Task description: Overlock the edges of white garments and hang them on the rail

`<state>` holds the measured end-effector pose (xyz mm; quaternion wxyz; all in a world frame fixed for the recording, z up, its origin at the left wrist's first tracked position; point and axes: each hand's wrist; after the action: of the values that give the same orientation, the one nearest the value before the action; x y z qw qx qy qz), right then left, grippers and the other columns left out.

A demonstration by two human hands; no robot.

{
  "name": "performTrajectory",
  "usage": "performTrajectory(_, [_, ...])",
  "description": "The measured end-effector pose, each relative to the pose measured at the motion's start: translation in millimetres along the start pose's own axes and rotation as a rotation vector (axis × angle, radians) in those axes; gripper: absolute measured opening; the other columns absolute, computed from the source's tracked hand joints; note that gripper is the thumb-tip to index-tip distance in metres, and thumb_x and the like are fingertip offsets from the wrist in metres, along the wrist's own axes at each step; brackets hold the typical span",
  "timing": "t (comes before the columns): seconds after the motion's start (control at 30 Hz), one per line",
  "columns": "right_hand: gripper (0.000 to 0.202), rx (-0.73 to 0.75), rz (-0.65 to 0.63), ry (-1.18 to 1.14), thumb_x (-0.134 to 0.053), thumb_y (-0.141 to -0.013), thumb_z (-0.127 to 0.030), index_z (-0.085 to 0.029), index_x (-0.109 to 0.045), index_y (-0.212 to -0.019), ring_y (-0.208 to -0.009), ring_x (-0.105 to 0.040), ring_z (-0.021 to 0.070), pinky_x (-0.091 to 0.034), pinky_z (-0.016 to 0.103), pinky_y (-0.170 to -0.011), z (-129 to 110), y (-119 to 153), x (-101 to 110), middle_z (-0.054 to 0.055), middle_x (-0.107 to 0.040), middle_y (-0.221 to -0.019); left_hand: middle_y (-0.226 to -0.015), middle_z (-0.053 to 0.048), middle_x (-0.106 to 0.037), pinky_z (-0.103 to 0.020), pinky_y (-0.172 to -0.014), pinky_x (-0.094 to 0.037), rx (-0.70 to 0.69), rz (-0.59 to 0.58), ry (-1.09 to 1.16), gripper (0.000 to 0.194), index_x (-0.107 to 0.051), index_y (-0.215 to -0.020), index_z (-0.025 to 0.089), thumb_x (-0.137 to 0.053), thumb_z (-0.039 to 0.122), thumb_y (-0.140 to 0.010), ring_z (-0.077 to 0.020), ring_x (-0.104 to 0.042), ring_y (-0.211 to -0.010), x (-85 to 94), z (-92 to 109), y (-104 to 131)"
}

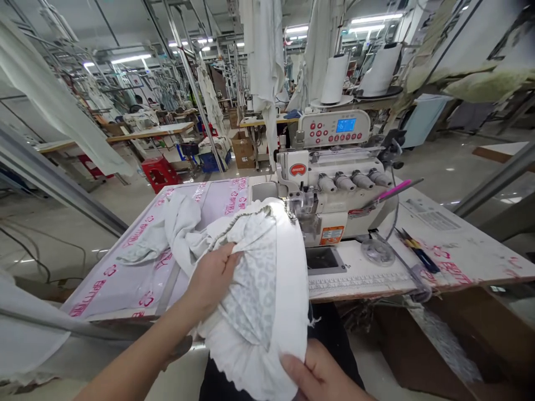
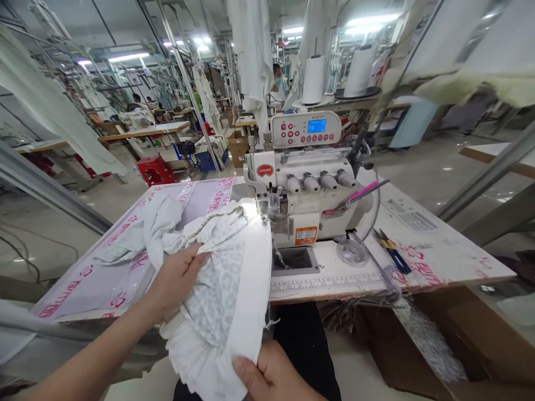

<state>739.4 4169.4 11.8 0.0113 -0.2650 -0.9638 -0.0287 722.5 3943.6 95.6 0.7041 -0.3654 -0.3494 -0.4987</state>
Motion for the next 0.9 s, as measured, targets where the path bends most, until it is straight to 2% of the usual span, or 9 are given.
performTrajectory(0.17, [0.052,-0.014,0.030,-0.030,-0.030,-0.085,-0.050,-0.013,-0.041,-0.051,-0.038,-0.033,0.0057,-0.024,0.017,-0.037,-14,-24,21,-0.002,-0.037,-0.041,-0.053,0.004,-0.042,-0.022,-0.052,-0.029,-0.038,0.164,-0.108,0.025,-0.038,-0.062,0.018,-0.033,0.030,-0.083,-0.0120,-0.042,-0.053,5.3,6,-27])
performTrajectory(0.33, [0.050,0.018,0.050,-0.024,-0.032,-0.085,-0.050,-0.014,-0.039,-0.050,-0.040,-0.035,0.0060,-0.028,0.018,-0.043,-20,-42,42,-0.003,-0.038,-0.042,-0.049,0.003,-0.041,-0.023,-0.049,-0.029,-0.036,0.237,-0.195,0.026,-0.037,-0.059,0.018,-0.035,0.030,-0.083,-0.0117,-0.040,-0.049,10.6,3,-61])
performTrajectory(0.47, [0.051,0.021,0.060,-0.076,-0.035,-0.084,-0.050,-0.014,-0.040,-0.049,-0.038,-0.033,0.0049,-0.027,0.017,-0.041,-24,-57,55,-0.004,-0.038,-0.039,-0.077,-0.004,-0.056,-0.029,-0.069,-0.040,-0.161,0.366,-0.229,0.018,-0.050,-0.084,0.017,-0.039,0.031,-0.080,-0.0182,-0.052,-0.078,9.4,19,-56])
performTrajectory(0.5, [0.051,0.005,0.061,-0.117,-0.037,-0.083,-0.051,-0.013,-0.040,-0.048,-0.036,-0.032,0.0044,-0.025,0.017,-0.039,-25,-61,58,-0.004,-0.038,-0.038,-0.094,-0.008,-0.056,-0.032,-0.079,-0.039,-0.249,0.357,-0.208,0.025,-0.048,-0.097,0.016,-0.042,0.031,-0.078,-0.0204,-0.050,-0.092,4.7,27,-45])
performTrajectory(0.57, [0.050,-0.046,0.074,-0.236,-0.041,-0.081,-0.052,-0.013,-0.041,-0.049,-0.033,-0.029,0.0034,-0.020,0.016,-0.035,-27,-67,63,-0.005,-0.038,-0.036,-0.123,-0.012,-0.040,-0.036,-0.092,-0.033,-0.413,0.203,-0.168,0.052,-0.033,-0.120,0.014,-0.047,0.029,-0.072,-0.0229,-0.036,-0.114,-11.7,45,-16])
performTrajectory(0.63, [0.048,-0.086,0.084,-0.379,-0.046,-0.078,-0.052,-0.013,-0.042,-0.051,-0.030,-0.026,0.0029,-0.016,0.016,-0.033,-30,-73,67,-0.005,-0.038,-0.034,-0.137,-0.012,-0.020,-0.040,-0.096,-0.028,-0.429,-0.004,-0.222,0.075,-0.012,-0.132,0.011,-0.047,0.024,-0.068,-0.0245,-0.020,-0.125,-33.1,58,9])
performTrajectory(0.67, [0.047,-0.086,0.092,-0.445,-0.048,-0.077,-0.051,-0.013,-0.042,-0.051,-0.028,-0.025,0.0028,-0.014,0.016,-0.032,-33,-76,69,-0.006,-0.038,-0.033,-0.139,-0.011,-0.016,-0.043,-0.096,-0.027,-0.389,-0.005,-0.262,0.077,-0.006,-0.133,0.010,-0.045,0.018,-0.067,-0.0250,-0.014,-0.127,-43.3,61,15])
performTrajectory(0.77, [0.045,-0.057,0.091,-0.601,-0.053,-0.074,-0.049,-0.014,-0.042,-0.049,-0.025,-0.019,0.0022,-0.010,0.016,-0.029,-42,-87,73,-0.006,-0.037,-0.030,-0.138,-0.006,-0.020,-0.048,-0.094,-0.026,-0.316,0.055,-0.369,0.070,-0.018,-0.132,0.014,-0.038,0.006,-0.065,-0.0245,-0.013,-0.127,-58.6,57,8])
performTrajectory(0.9, [0.039,-0.056,0.143,-0.619,-0.051,-0.075,-0.048,-0.014,-0.044,-0.056,-0.028,-0.027,0.0037,-0.019,0.015,-0.027,-55,-92,74,-0.003,-0.047,-0.039,-0.132,-0.003,-0.034,-0.038,-0.094,-0.031,-0.380,-0.034,-0.440,0.059,-0.037,-0.123,0.016,-0.034,0.000,-0.067,-0.0207,-0.028,-0.122,-38.2,51,-28])
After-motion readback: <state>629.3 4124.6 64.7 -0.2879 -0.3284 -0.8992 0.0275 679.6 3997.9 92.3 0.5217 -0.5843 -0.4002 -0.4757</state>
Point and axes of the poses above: each hand's wrist, its own y-axis away from the middle knuckle, its own x-axis out of the back of the hand, z = x × y
